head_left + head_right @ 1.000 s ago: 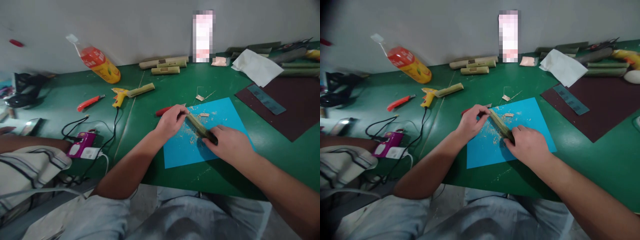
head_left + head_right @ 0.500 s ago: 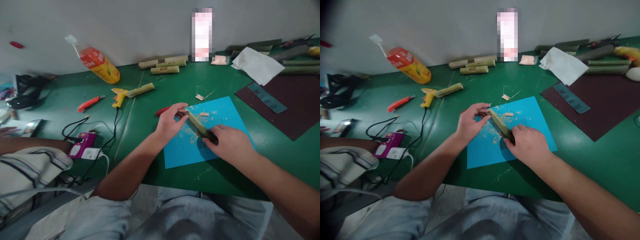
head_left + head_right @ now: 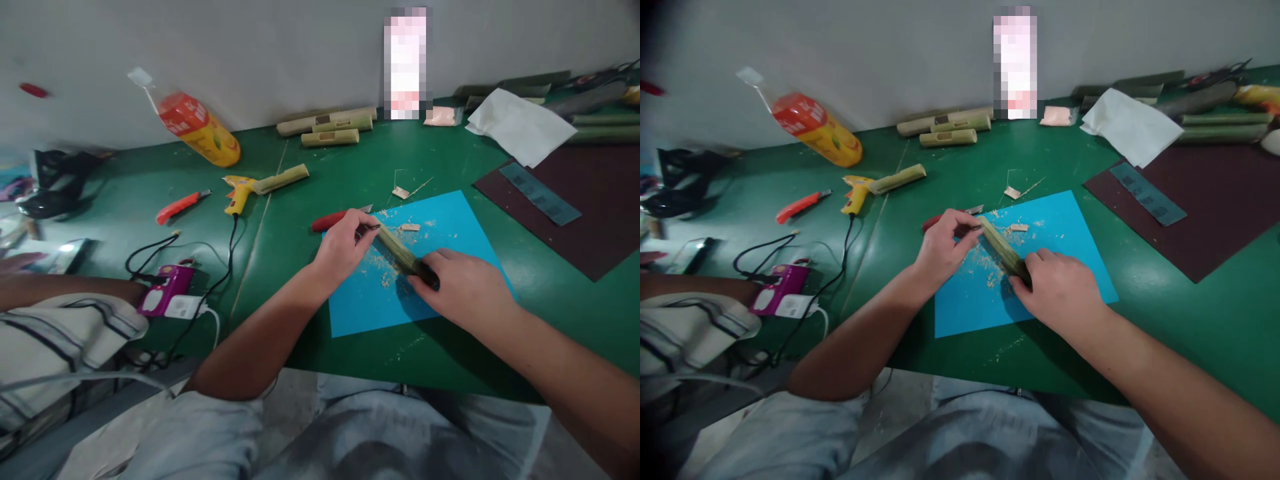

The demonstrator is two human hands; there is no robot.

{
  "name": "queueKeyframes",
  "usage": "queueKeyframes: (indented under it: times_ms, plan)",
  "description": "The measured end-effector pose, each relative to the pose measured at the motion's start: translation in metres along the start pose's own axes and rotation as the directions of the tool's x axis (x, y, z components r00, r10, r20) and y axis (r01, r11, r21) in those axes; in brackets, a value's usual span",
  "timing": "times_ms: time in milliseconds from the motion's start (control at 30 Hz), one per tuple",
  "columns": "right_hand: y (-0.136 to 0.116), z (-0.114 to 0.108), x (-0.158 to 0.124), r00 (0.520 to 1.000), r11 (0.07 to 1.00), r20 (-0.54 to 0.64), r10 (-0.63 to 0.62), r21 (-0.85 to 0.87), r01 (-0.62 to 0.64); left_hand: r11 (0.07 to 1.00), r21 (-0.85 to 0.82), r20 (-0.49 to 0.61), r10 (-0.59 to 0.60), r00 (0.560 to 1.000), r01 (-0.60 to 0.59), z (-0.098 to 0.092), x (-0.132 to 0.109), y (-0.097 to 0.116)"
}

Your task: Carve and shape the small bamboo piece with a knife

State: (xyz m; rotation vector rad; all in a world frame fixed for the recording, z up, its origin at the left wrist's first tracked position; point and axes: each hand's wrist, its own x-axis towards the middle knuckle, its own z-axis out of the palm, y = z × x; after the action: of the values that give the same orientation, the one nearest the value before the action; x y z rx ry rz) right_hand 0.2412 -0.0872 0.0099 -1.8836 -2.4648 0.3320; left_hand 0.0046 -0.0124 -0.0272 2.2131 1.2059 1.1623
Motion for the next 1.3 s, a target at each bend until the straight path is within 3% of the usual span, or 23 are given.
queueKeyframes:
  times_ms: [167,433,700,1033,1300]
  plan:
    - [0.0,0.001,0.0,1.0,1.0,-0.011,0.0,0.008,0.0,0.997,0.06,0.014,0.047,0.999,-0.048,-0.002,-0.001,-0.001]
    - [-0.001,-0.001,0.001,1.0,1.0,0.019,0.012,0.0,-0.012,0.999,0.015,0.062,0.038,0.997,-0.039,-0.004,-0.003,0.005]
    - [-0.001,0.003,0.0,1.0,1.0,-0.021,-0.01,0.006,0.01,0.978,0.1,0.052,0.181,0.982,-0.185,0.0,0.0,0.002]
    - [-0.001,0.003,0.001,1.0,1.0,-0.003,-0.006,0.013,0.006,0.997,0.025,0.065,0.072,0.995,-0.074,0.0,-0.002,-0.003]
    - [-0.002,0.004,0.0,1.0,1.0,-0.021,-0.007,0.027,0.008,0.98,0.065,0.025,0.188,0.982,-0.189,0.001,0.001,0.0]
